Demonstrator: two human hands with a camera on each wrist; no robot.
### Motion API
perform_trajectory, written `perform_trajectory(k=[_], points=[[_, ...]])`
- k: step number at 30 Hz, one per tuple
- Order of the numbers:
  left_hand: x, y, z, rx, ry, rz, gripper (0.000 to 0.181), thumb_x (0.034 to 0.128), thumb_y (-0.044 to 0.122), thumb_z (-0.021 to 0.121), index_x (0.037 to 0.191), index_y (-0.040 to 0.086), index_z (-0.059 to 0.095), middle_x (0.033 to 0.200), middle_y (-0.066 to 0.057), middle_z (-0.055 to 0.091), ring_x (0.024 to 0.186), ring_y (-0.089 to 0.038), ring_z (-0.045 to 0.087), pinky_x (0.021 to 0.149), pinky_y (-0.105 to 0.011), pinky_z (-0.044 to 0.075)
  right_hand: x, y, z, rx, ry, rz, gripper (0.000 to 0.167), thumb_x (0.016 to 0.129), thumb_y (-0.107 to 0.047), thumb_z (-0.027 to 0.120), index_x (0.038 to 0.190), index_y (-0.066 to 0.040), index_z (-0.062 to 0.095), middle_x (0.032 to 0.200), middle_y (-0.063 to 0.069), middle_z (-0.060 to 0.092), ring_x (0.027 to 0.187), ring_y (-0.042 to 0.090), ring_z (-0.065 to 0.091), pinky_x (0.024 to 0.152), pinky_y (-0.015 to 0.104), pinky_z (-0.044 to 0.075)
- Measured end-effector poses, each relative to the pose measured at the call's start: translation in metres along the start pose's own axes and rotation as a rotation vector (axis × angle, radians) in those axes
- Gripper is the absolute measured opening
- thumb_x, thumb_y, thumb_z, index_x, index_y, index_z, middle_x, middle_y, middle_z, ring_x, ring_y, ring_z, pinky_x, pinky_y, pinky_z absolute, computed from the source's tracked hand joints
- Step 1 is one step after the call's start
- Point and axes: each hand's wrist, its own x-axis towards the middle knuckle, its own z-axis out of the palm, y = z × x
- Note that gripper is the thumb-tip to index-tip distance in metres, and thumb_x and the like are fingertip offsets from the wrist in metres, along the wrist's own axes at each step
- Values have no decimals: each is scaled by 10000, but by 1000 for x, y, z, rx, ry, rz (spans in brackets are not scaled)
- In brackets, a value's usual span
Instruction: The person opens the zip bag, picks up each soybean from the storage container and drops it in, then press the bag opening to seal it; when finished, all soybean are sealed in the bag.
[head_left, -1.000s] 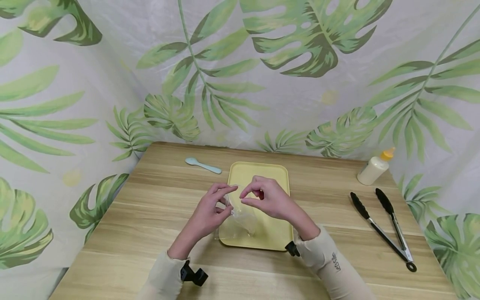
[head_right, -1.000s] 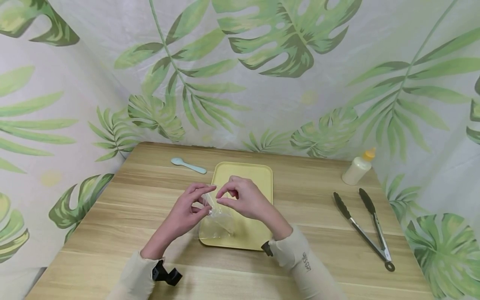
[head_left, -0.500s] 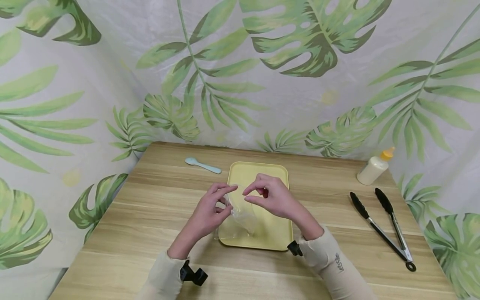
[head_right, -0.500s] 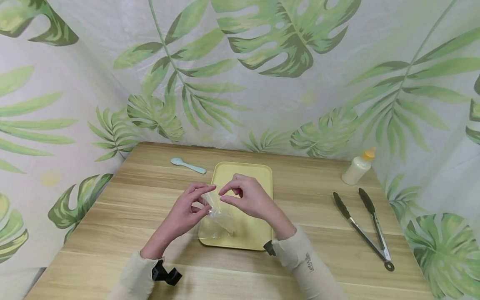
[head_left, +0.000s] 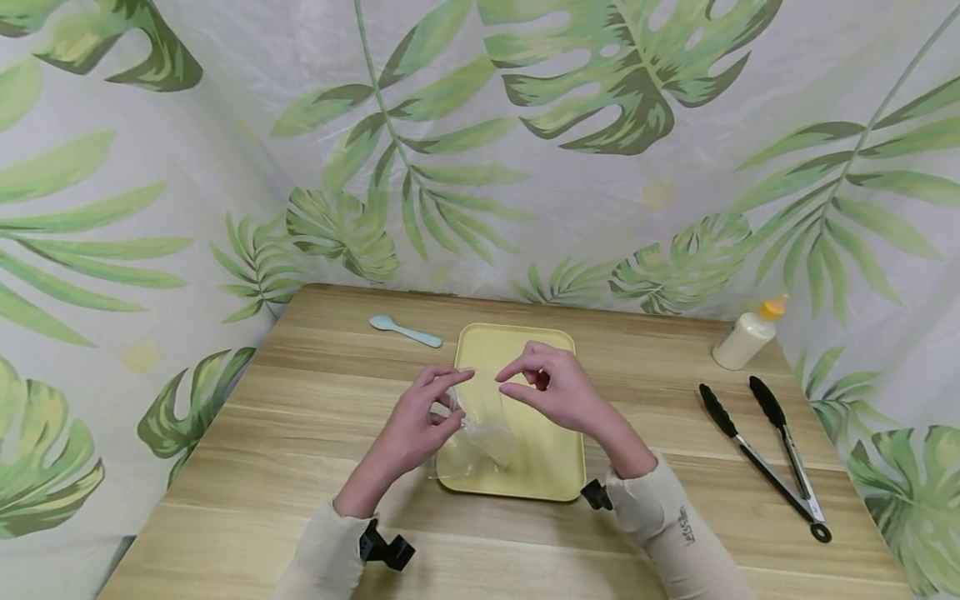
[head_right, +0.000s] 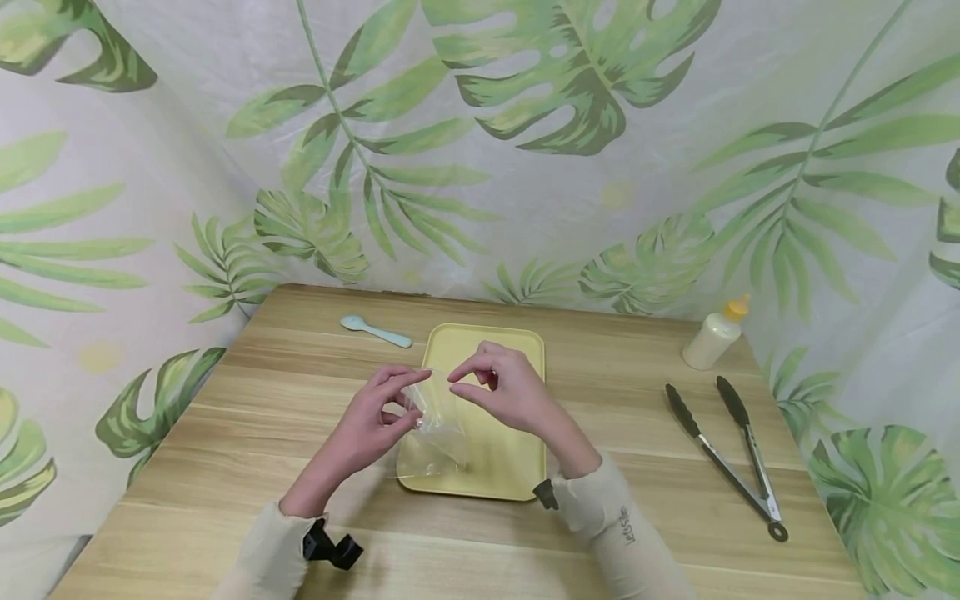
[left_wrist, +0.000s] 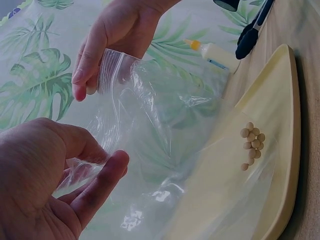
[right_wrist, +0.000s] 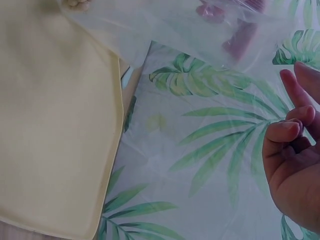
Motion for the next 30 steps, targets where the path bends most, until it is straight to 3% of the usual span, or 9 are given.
perform_trajectory(k=[8,17,23,30], points=[[0,0,-1,-2,-4,-6,538,926,-46,673,1436,110,610,1368,-116,516,895,-177,674,704,-211,629,-4,-2,-6,10,3,35,67,908,-125,799,971,-120,820,734,-23,466,683,130,430,601,194,370],[4,4,-5,-13,13,22,535,929,-46,678,1433,117,613,1376,-108,515,885,-181,675,701,-219,633,-10,3,-8,21,-11,-2,87,916,-136,796,997,-107,789,754,38,495,655,114,433,567,194,391],[6,9,-10,-16,47,44,531,920,-56,679,1425,97,613,1379,-106,518,879,-181,682,695,-226,636,-15,0,-8,36,-23,-14,98,893,-113,814,970,-168,788,763,-42,510,661,81,485,566,192,463],[6,14,-18,-22,114,68,570,889,-99,690,1425,77,612,1366,-135,509,865,-195,683,682,-231,639,-24,-4,0,6,-28,-99,114,845,-145,861,933,-140,789,732,-39,555,637,49,488,549,195,467]])
